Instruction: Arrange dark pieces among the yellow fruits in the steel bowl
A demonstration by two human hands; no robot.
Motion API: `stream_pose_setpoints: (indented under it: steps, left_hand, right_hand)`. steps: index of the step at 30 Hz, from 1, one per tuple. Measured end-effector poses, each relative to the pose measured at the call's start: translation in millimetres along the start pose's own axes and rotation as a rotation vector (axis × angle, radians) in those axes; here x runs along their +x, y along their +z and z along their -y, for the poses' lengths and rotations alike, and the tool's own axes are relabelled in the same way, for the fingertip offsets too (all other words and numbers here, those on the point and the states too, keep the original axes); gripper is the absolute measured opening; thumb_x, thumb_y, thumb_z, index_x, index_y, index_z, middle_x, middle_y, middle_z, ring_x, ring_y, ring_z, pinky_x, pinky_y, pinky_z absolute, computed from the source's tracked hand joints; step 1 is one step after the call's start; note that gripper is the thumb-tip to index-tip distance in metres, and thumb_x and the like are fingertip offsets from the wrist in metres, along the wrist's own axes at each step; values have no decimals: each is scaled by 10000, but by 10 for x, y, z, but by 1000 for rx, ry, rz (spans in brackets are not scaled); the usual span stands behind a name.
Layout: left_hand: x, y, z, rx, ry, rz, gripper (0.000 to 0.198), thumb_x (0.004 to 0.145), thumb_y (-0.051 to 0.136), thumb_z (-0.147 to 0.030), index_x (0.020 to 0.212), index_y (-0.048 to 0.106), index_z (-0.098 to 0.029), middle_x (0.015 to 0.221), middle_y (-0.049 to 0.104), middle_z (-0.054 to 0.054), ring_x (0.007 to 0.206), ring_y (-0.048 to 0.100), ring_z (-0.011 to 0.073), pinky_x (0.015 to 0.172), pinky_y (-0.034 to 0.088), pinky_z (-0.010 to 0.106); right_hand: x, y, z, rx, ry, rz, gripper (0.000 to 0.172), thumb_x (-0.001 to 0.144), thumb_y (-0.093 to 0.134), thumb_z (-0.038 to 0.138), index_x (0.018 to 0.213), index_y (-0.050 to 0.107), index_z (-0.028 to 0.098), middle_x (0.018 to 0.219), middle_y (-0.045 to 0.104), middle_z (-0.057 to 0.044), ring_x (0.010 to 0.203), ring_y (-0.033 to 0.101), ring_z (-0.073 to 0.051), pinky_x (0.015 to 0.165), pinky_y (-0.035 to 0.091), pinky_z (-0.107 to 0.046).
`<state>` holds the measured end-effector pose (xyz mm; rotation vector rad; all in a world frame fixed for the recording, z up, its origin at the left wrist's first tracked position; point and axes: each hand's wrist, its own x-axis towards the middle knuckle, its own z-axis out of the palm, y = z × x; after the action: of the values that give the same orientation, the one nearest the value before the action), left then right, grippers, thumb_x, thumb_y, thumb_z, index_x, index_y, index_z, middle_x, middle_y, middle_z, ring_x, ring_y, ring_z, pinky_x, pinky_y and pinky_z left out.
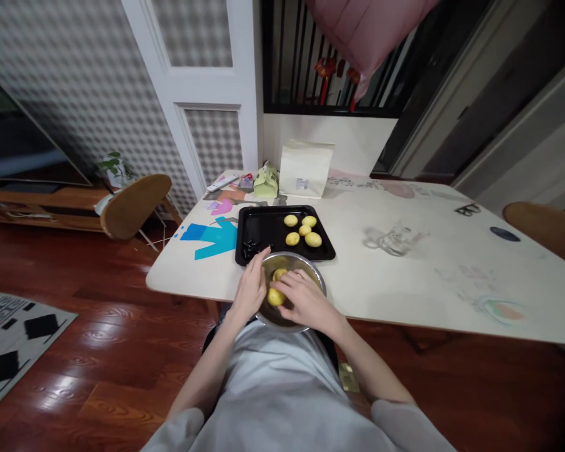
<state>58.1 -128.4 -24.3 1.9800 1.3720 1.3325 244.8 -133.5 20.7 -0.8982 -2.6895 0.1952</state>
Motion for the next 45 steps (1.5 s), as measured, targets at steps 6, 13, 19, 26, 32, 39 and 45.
stream_pose_setpoints:
  steps: [6,13,19,26,32,39,45]
  left_hand:
    - [4,-2,10,1,-19,5,459,1060,329,-189,1506,441,-206,1533,540,128,1442,508,224,1224,416,467]
    - [0,0,23,8,-6,20,460,1067,341,-213,1520,424,-210,1537,531,134,1439,512,239,1220,421,481]
    - [7,6,-2,31,-25,34,462,1067,351,-229,1523,421,-204,1534,528,142,1432,513,257,1220,418,507]
    - [5,-6,1,47,-4,40,466,1061,376,-229,1523,431,-226,1529,535,135,1438,511,270,1213,427,515]
    - [17,-24,-19,72,-12,61,464,1060,368,-233,1518,442,-218,1525,533,138,1438,503,273,1228,405,517]
    - [36,-37,-54,95,40,86,430,1058,366,-214,1467,499,-214,1498,556,134,1416,523,257,1224,414,499]
    - [32,-46,-80,123,65,106,418,1052,368,-197,1436,532,-219,1510,554,124,1421,518,253,1225,418,498]
  right_hand:
    - [113,165,58,-72,50,-7,201,870,745,253,1049,682,187,1030,714,-116,1067,607,-311,922,463,-445]
    - [60,98,-82,46,42,-78,245,922,746,320,1126,676,204,1099,712,-97,1068,611,-285,919,457,-429]
    - [126,-1,-881,-16,280,-352,266,1009,542,233,1249,657,228,1211,687,-117,1150,585,-308,971,464,-464]
    - [237,236,-1506,-239,453,-331,378,944,527,108,1297,608,218,1200,675,-148,1088,618,-317,904,509,-435]
    - [266,316,-1513,-197,552,-335,405,924,535,90,1314,571,194,1225,645,-167,987,655,-312,863,511,-416]
    - [175,170,-1271,-105,491,-446,463,910,512,103,1359,549,210,1320,590,-148,1096,641,-311,930,542,-437]
    - [-188,3,-558,200,327,-555,445,939,563,218,1381,561,267,1331,596,-111,1231,613,-302,1053,529,-446]
